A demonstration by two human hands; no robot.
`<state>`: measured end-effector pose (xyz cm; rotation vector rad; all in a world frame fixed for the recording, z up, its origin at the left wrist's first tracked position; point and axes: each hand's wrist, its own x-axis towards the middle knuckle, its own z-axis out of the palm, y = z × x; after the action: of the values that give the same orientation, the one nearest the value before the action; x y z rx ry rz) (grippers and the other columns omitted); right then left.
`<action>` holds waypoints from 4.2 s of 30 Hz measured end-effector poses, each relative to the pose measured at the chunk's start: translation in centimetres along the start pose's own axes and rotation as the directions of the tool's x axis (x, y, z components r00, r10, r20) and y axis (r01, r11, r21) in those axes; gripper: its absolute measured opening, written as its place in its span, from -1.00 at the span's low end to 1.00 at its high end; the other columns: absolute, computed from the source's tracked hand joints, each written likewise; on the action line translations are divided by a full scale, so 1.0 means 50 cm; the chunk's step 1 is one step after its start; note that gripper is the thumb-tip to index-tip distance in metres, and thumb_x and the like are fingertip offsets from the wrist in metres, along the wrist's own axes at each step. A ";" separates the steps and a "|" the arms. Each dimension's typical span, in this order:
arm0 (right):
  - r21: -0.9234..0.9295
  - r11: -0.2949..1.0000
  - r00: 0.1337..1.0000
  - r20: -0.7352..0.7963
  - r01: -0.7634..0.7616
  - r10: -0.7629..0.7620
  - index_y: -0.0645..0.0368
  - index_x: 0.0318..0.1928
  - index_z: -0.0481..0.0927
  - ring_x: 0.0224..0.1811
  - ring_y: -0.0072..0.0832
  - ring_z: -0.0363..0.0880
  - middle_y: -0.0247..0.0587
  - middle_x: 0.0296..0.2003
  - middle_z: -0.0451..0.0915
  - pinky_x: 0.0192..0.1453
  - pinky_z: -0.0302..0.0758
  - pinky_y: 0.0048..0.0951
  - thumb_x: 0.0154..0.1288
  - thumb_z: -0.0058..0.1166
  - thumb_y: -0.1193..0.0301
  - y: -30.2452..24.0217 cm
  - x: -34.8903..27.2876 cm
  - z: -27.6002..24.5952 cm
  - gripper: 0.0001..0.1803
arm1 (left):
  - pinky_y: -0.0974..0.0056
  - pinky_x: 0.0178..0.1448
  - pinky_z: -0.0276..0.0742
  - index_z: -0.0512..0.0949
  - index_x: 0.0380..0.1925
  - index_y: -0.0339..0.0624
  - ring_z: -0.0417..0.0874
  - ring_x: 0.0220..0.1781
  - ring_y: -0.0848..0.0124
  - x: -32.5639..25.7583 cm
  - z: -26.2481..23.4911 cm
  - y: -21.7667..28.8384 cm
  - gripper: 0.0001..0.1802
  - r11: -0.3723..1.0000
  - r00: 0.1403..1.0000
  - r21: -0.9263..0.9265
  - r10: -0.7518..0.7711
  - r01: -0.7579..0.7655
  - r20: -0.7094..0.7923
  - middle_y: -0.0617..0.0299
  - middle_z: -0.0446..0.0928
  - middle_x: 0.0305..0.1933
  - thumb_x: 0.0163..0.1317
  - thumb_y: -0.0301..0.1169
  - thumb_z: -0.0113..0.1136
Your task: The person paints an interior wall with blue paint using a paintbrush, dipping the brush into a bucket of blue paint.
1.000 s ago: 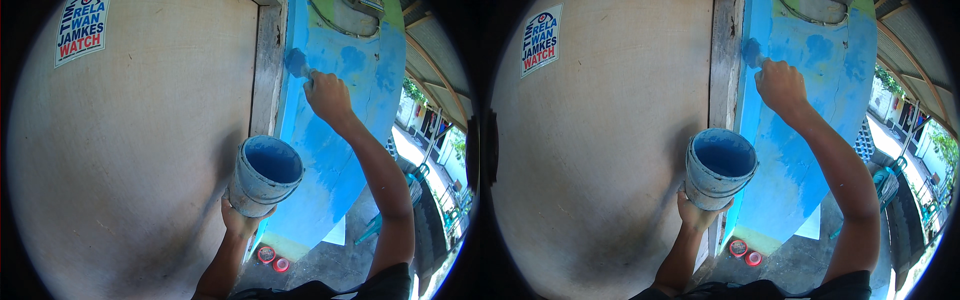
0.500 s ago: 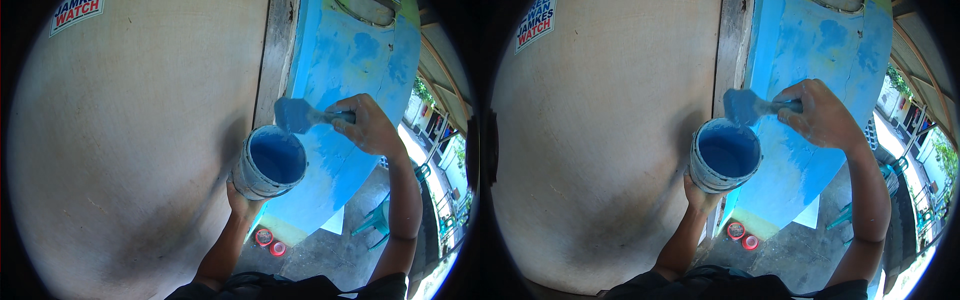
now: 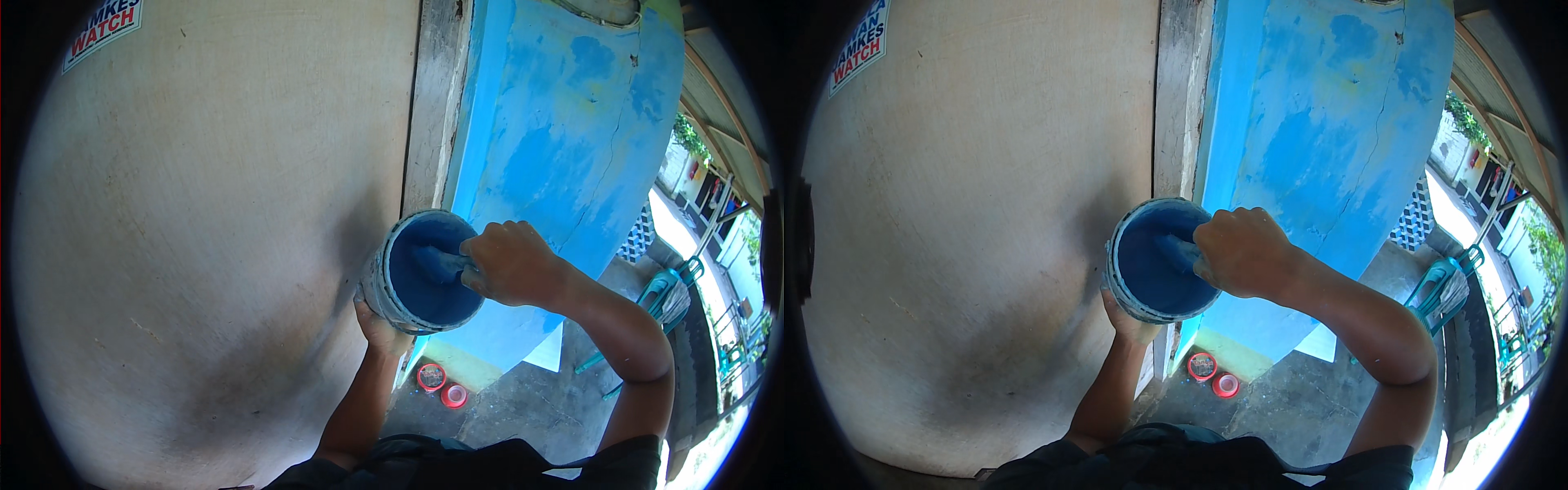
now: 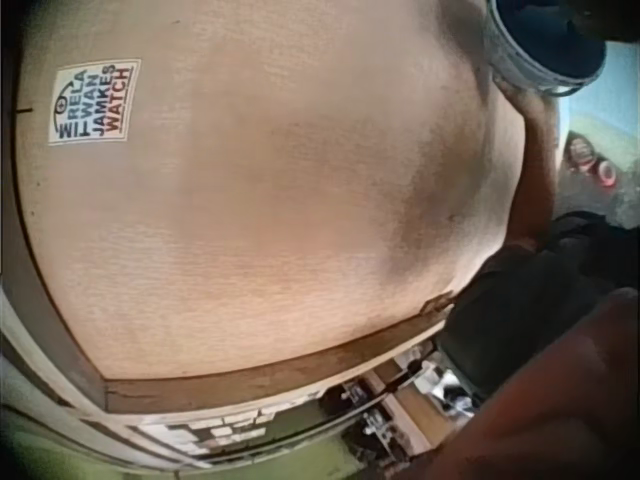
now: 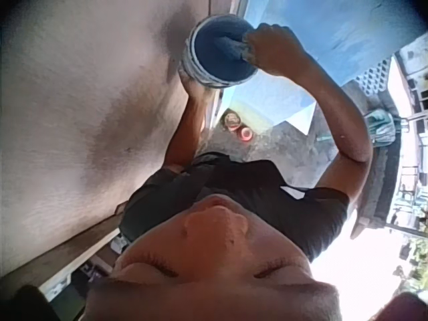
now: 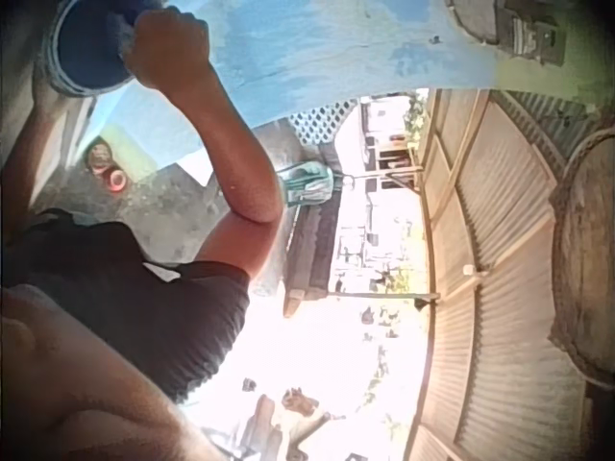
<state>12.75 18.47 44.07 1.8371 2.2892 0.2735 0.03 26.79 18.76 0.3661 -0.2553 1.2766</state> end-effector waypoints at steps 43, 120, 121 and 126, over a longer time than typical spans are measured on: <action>0.254 0.966 0.263 -0.936 0.039 0.236 0.39 0.03 0.74 -0.49 -0.01 0.66 0.18 -0.49 0.65 -0.33 0.55 -0.12 0.41 0.26 0.36 0.205 0.101 -0.122 -0.66 | -0.42 0.58 0.10 0.13 0.63 0.21 0.08 0.71 -0.09 0.021 0.084 0.019 -0.22 0.940 0.953 -0.181 -0.266 0.290 0.143 0.09 0.06 0.71 0.51 0.23 -0.23; 0.211 0.913 0.563 -0.732 -0.348 0.383 0.22 -0.19 0.75 -0.50 0.08 0.71 0.10 -0.53 0.68 -0.43 0.63 -0.01 0.38 0.21 0.36 0.111 0.165 0.088 -0.82 | -0.54 0.54 0.19 0.19 0.62 0.09 0.21 0.66 -0.03 -0.136 -0.113 0.038 -0.13 0.970 0.955 -0.099 -0.235 0.220 -0.182 0.07 0.18 0.66 0.46 0.29 -0.17; 0.216 0.903 0.532 -0.748 -0.372 0.398 0.21 -0.10 0.74 -0.51 0.07 0.71 0.08 -0.54 0.68 -0.43 0.63 -0.01 0.42 0.18 0.34 0.106 0.163 0.097 -0.78 | -0.51 0.55 0.19 0.19 0.61 0.08 0.21 0.66 -0.02 -0.139 -0.108 0.038 -0.13 0.968 0.953 -0.116 -0.241 0.222 -0.184 0.07 0.17 0.67 0.46 0.29 -0.15; 0.185 0.877 0.647 -0.611 -0.443 0.456 0.20 0.17 0.68 -0.52 0.03 0.74 0.04 -0.54 0.69 -0.42 0.67 0.01 0.52 0.06 0.28 0.067 0.158 0.288 -0.63 | -0.47 0.57 0.19 0.20 0.61 0.07 0.19 0.67 -0.01 -0.134 -0.120 0.042 -0.13 0.975 0.959 -0.117 -0.209 0.189 -0.192 0.08 0.14 0.68 0.45 0.27 -0.09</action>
<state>18.00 27.24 30.79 2.6244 2.1086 1.1280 -3.89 23.83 10.96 0.1708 -0.1027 1.0890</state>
